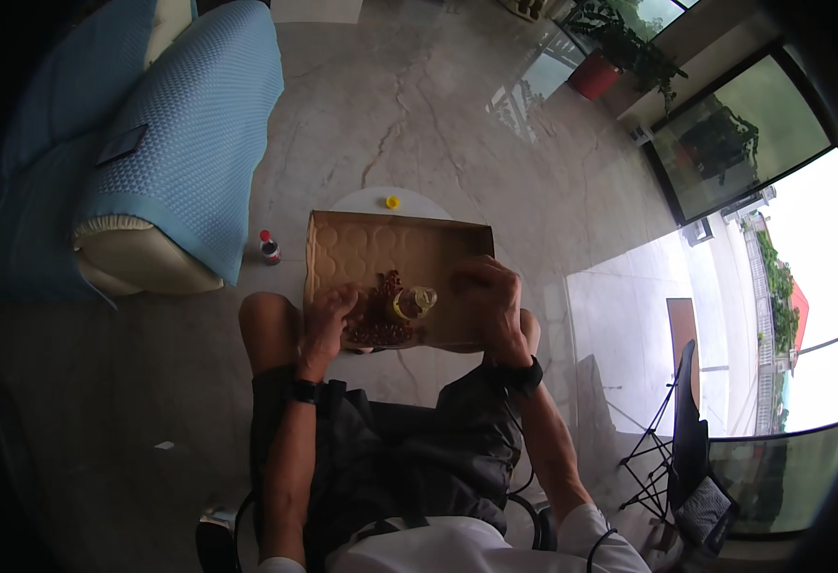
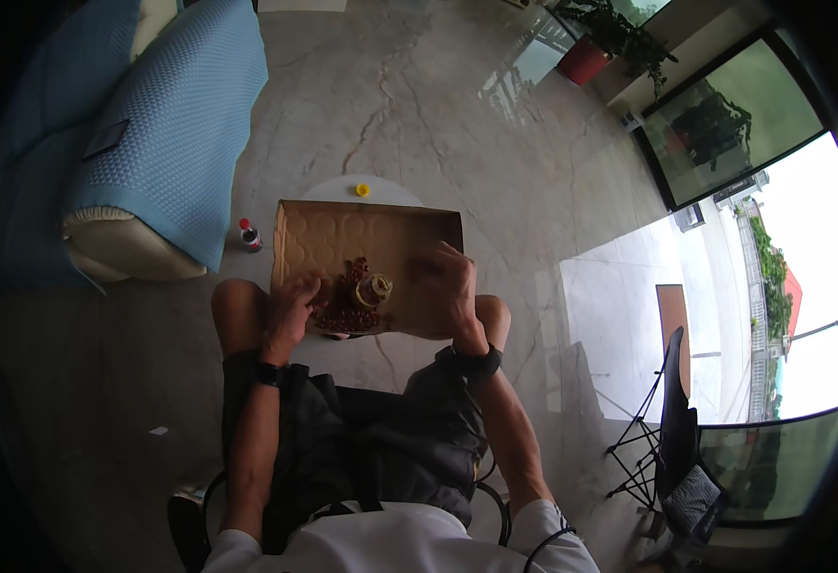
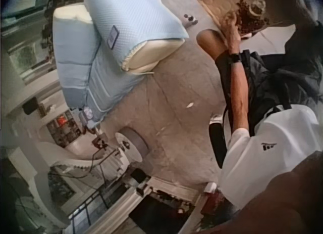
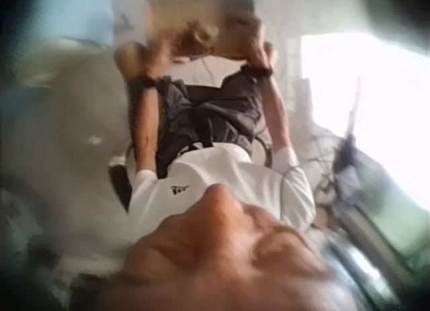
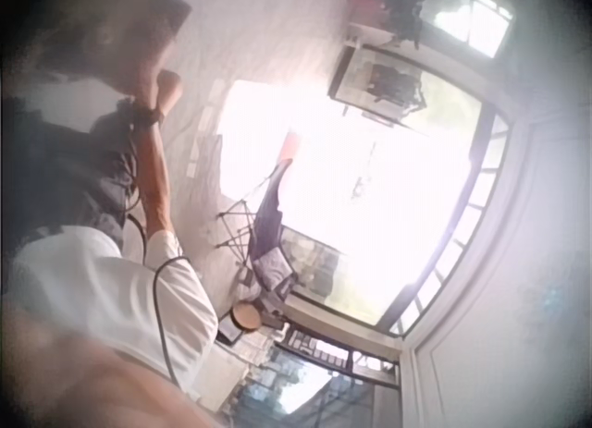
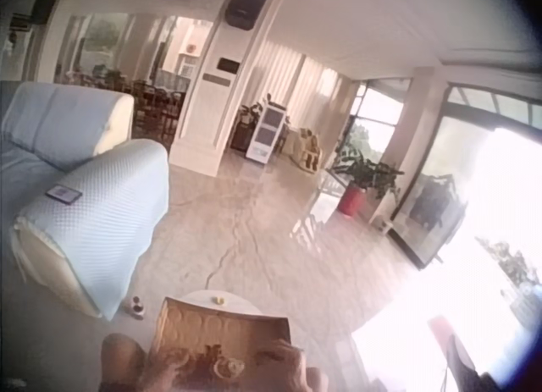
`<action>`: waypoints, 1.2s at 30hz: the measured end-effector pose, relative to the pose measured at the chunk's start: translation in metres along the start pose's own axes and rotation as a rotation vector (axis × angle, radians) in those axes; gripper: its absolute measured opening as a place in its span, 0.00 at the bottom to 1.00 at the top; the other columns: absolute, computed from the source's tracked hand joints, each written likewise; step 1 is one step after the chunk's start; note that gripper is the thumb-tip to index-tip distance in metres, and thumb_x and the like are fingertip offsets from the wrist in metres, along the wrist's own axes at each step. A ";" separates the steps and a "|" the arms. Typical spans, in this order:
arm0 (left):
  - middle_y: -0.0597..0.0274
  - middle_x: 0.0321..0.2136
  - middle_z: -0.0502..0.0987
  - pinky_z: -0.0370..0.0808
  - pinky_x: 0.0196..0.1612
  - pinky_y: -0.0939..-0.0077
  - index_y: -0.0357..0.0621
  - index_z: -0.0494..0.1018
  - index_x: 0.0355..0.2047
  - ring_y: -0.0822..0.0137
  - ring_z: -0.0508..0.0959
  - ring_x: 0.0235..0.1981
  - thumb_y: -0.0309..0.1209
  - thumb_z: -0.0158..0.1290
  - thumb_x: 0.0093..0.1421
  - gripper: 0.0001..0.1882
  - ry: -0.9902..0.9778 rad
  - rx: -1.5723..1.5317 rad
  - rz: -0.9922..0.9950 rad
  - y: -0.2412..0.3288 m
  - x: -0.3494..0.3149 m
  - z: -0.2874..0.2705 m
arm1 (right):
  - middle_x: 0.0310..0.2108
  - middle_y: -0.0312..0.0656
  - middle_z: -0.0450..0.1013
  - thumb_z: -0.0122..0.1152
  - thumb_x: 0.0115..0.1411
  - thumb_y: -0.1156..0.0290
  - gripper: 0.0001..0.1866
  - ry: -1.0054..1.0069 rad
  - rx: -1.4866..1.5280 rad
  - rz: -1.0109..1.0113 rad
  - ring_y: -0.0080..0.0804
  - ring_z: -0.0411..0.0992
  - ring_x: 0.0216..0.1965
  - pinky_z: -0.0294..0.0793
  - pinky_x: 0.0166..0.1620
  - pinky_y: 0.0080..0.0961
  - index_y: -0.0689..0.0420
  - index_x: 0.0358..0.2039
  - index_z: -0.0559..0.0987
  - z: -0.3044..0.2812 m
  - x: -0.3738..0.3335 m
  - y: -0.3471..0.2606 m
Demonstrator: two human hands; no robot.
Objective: Arranging small red beads around a bottle inside a cardboard box.
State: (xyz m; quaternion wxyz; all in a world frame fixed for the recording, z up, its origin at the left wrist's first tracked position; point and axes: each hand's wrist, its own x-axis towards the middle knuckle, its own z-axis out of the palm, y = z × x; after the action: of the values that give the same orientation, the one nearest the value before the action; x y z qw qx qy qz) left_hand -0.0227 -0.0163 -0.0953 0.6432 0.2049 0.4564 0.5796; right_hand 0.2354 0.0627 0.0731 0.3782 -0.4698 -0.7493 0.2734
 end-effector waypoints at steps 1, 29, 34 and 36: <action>0.69 0.38 0.81 0.71 0.37 0.76 0.45 0.79 0.52 0.72 0.77 0.34 0.41 0.63 0.67 0.18 0.001 0.001 -0.001 0.000 0.000 0.000 | 0.32 0.46 0.80 0.72 0.42 0.77 0.14 0.000 0.001 0.001 0.38 0.80 0.34 0.78 0.38 0.28 0.63 0.33 0.85 -0.001 0.000 -0.007; 0.68 0.41 0.81 0.73 0.44 0.74 0.45 0.78 0.54 0.73 0.77 0.39 0.41 0.60 0.69 0.18 0.002 0.008 -0.007 0.008 -0.003 0.004 | 0.39 0.45 0.79 0.73 0.51 0.83 0.13 0.067 -0.088 -0.357 0.39 0.80 0.39 0.81 0.42 0.30 0.61 0.39 0.86 0.028 -0.021 -0.015; 0.70 0.38 0.81 0.71 0.37 0.79 0.45 0.78 0.55 0.75 0.77 0.33 0.39 0.62 0.68 0.19 -0.010 -0.018 0.021 0.001 0.001 0.001 | 0.39 0.44 0.80 0.73 0.52 0.84 0.13 0.068 -0.058 -0.336 0.39 0.81 0.39 0.81 0.42 0.28 0.61 0.40 0.86 0.030 -0.023 -0.016; 0.70 0.38 0.81 0.71 0.36 0.79 0.44 0.78 0.54 0.75 0.77 0.33 0.38 0.62 0.68 0.18 -0.006 -0.025 0.009 0.001 0.001 0.001 | 0.39 0.44 0.80 0.72 0.52 0.84 0.13 0.075 -0.054 -0.327 0.39 0.81 0.39 0.81 0.42 0.29 0.61 0.40 0.86 0.026 -0.023 -0.018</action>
State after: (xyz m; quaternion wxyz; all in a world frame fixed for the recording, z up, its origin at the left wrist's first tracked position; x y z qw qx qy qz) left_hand -0.0226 -0.0150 -0.0948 0.6444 0.2007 0.4462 0.5877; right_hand 0.2107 0.0325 0.0651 0.4326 -0.3615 -0.8083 0.1700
